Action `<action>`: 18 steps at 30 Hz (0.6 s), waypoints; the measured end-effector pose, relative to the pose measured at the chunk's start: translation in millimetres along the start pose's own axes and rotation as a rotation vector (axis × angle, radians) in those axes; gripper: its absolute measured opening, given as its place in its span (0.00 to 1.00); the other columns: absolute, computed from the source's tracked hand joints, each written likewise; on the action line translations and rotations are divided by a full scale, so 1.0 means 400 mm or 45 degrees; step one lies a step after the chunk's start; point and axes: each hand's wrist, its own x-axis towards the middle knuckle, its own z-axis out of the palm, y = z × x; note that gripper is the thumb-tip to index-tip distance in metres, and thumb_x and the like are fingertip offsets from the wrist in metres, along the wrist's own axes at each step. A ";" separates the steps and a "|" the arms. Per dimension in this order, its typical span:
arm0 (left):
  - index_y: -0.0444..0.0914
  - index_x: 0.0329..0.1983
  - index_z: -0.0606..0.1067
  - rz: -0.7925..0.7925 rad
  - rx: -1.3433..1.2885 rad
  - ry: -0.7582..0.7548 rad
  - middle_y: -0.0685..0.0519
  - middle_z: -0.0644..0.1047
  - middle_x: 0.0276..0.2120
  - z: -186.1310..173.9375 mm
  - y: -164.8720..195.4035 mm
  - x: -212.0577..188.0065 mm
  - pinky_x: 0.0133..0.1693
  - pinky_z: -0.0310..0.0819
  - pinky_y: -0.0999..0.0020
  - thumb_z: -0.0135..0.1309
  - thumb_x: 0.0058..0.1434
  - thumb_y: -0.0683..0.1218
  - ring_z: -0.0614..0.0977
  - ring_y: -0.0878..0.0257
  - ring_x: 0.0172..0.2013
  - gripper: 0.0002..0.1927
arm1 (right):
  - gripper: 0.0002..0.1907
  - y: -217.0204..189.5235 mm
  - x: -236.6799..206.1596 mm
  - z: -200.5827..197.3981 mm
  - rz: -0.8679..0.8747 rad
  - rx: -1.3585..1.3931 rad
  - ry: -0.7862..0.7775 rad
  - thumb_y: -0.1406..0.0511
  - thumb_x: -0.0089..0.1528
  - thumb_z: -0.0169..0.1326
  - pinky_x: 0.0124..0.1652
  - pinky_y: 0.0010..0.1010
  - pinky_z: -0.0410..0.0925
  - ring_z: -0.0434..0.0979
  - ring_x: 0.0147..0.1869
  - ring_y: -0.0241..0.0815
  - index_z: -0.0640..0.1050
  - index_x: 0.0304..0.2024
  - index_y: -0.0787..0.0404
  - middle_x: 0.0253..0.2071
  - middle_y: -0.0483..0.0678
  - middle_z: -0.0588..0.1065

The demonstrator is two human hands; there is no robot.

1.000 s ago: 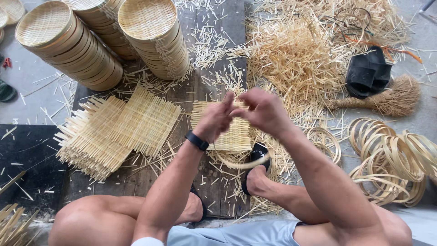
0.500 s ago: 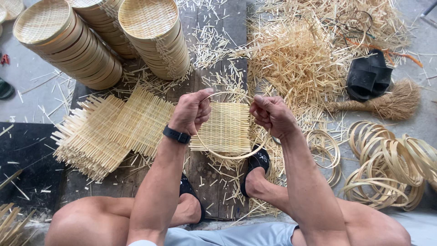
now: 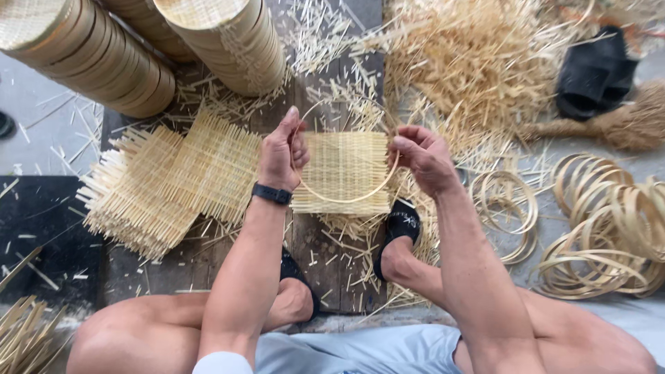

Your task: The person sits on the floor of a bamboo workshop and finishes woven bamboo basket lids. They hold a woven disc on a round wooden mold, trim the overhanging edge with scissors, fit and press a thin bamboo rim ring around the edge, then stack the finished basket with others.

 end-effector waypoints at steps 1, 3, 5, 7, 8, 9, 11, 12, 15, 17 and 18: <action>0.42 0.26 0.76 0.068 0.068 0.056 0.62 0.64 0.13 -0.018 -0.020 0.015 0.15 0.55 0.76 0.57 0.61 0.50 0.62 0.72 0.13 0.10 | 0.10 0.018 0.012 -0.010 -0.008 -0.161 0.080 0.66 0.60 0.62 0.31 0.26 0.74 0.79 0.32 0.34 0.80 0.41 0.63 0.31 0.46 0.79; 0.44 0.33 0.78 0.195 0.214 0.157 0.60 0.71 0.15 -0.058 -0.068 0.052 0.17 0.65 0.73 0.58 0.54 0.43 0.69 0.70 0.15 0.04 | 0.10 0.071 0.040 -0.022 0.005 -0.364 0.254 0.69 0.58 0.64 0.31 0.25 0.75 0.81 0.33 0.33 0.80 0.41 0.64 0.34 0.47 0.81; 0.38 0.35 0.81 0.345 0.709 0.199 0.59 0.78 0.23 -0.108 -0.120 0.087 0.25 0.72 0.74 0.61 0.54 0.44 0.77 0.71 0.23 0.07 | 0.08 0.134 0.068 -0.036 0.056 -0.457 0.435 0.71 0.58 0.64 0.32 0.25 0.76 0.81 0.32 0.33 0.83 0.40 0.65 0.35 0.48 0.82; 0.37 0.37 0.83 0.397 1.169 0.273 0.56 0.83 0.28 -0.152 -0.164 0.118 0.31 0.77 0.73 0.64 0.53 0.44 0.82 0.69 0.28 0.09 | 0.07 0.194 0.090 -0.050 0.153 -0.699 0.467 0.70 0.58 0.65 0.32 0.26 0.75 0.81 0.30 0.34 0.84 0.39 0.63 0.33 0.49 0.82; 0.38 0.37 0.84 0.377 1.379 0.331 0.53 0.84 0.29 -0.167 -0.180 0.134 0.34 0.78 0.72 0.64 0.51 0.44 0.84 0.67 0.28 0.10 | 0.07 0.220 0.103 -0.055 0.197 -0.825 0.479 0.70 0.58 0.66 0.31 0.26 0.75 0.80 0.29 0.34 0.85 0.39 0.63 0.32 0.49 0.83; 0.39 0.37 0.85 0.358 1.586 0.385 0.51 0.85 0.30 -0.176 -0.192 0.146 0.36 0.80 0.70 0.65 0.50 0.43 0.85 0.65 0.29 0.11 | 0.08 0.243 0.116 -0.057 0.171 -0.895 0.471 0.70 0.57 0.66 0.32 0.26 0.75 0.80 0.30 0.35 0.85 0.39 0.63 0.33 0.49 0.83; 0.41 0.38 0.85 0.344 1.778 0.379 0.49 0.84 0.31 -0.191 -0.208 0.151 0.38 0.78 0.66 0.66 0.51 0.44 0.84 0.59 0.32 0.10 | 0.10 0.288 0.134 -0.051 0.118 -1.035 0.450 0.70 0.56 0.67 0.35 0.27 0.75 0.81 0.31 0.36 0.84 0.40 0.63 0.33 0.49 0.83; 0.43 0.38 0.85 0.342 1.871 0.373 0.48 0.83 0.32 -0.198 -0.215 0.156 0.38 0.77 0.64 0.67 0.52 0.44 0.84 0.56 0.33 0.10 | 0.10 0.303 0.140 -0.049 0.081 -1.092 0.464 0.70 0.55 0.68 0.36 0.27 0.75 0.81 0.32 0.36 0.85 0.40 0.63 0.33 0.49 0.82; 0.43 0.40 0.85 0.350 1.860 0.381 0.48 0.83 0.34 -0.209 -0.229 0.161 0.40 0.78 0.64 0.66 0.54 0.43 0.84 0.54 0.35 0.09 | 0.11 0.328 0.147 -0.049 0.008 -1.188 0.479 0.70 0.53 0.68 0.40 0.27 0.75 0.82 0.36 0.36 0.85 0.40 0.62 0.34 0.48 0.82; 0.44 0.39 0.85 0.401 1.779 0.410 0.50 0.84 0.35 -0.219 -0.236 0.165 0.40 0.78 0.67 0.66 0.52 0.41 0.85 0.58 0.34 0.10 | 0.11 0.346 0.143 -0.060 0.017 -1.139 0.459 0.70 0.55 0.65 0.41 0.27 0.76 0.82 0.36 0.36 0.85 0.42 0.62 0.34 0.47 0.83; 0.44 0.39 0.85 0.441 1.732 0.426 0.51 0.85 0.35 -0.226 -0.238 0.170 0.41 0.79 0.68 0.66 0.51 0.41 0.86 0.60 0.34 0.11 | 0.11 0.352 0.141 -0.064 -0.017 -1.133 0.449 0.70 0.56 0.66 0.41 0.27 0.75 0.82 0.36 0.36 0.85 0.42 0.62 0.34 0.48 0.82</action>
